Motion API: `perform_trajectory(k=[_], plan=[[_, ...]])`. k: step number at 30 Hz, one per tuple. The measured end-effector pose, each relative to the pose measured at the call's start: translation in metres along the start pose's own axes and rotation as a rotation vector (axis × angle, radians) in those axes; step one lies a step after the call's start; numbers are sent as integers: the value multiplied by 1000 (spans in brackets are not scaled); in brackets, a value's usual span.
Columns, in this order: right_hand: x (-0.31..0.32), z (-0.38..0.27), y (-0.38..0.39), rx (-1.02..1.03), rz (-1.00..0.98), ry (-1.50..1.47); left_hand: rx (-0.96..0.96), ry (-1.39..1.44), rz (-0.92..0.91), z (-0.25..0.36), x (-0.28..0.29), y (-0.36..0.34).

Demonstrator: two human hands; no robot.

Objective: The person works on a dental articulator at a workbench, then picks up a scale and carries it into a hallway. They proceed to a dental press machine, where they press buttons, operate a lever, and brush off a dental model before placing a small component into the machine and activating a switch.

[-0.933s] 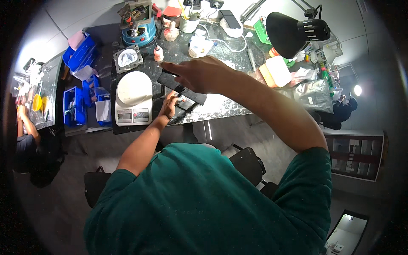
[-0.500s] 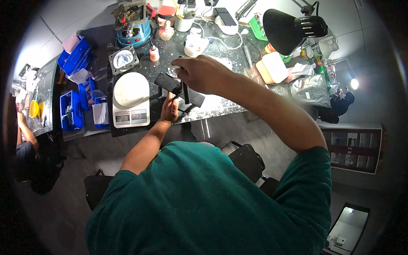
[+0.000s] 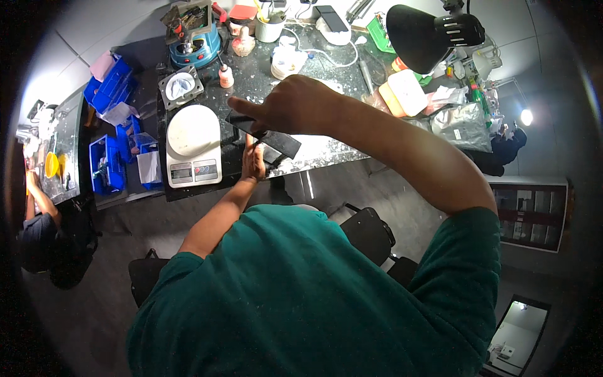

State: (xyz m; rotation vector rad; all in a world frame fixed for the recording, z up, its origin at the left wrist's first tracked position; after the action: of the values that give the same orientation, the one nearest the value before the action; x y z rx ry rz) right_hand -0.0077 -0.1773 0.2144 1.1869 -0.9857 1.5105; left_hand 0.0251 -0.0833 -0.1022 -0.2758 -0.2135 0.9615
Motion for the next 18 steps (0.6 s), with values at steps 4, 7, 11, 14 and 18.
perform_trajectory(k=[4,7,11,14,18], plan=[[2,3,2,-310,-77,-292,63,-86,-18,24,0,-11],[14,5,-2,-385,-204,-327,-165,-209,112,14,-1,-15],[31,7,8,89,212,-119,-68,-194,-3,12,2,-22],[20,13,12,95,95,-158,-103,-115,-72,25,6,-34],[15,25,11,-213,66,-510,210,126,-267,32,6,-41]])
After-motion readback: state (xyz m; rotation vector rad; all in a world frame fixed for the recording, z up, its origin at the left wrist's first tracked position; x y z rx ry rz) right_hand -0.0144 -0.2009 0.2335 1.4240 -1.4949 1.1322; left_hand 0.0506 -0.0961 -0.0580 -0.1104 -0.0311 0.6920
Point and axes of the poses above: each hand's wrist, its own y-axis away from the middle knuckle, its own x-axis out of the back of the hand, z = x × y, the point moved 3 cm from there along -y, towards the middle knuckle, and after that the axes turned 12 degrees about z, right-handed, at the moved point
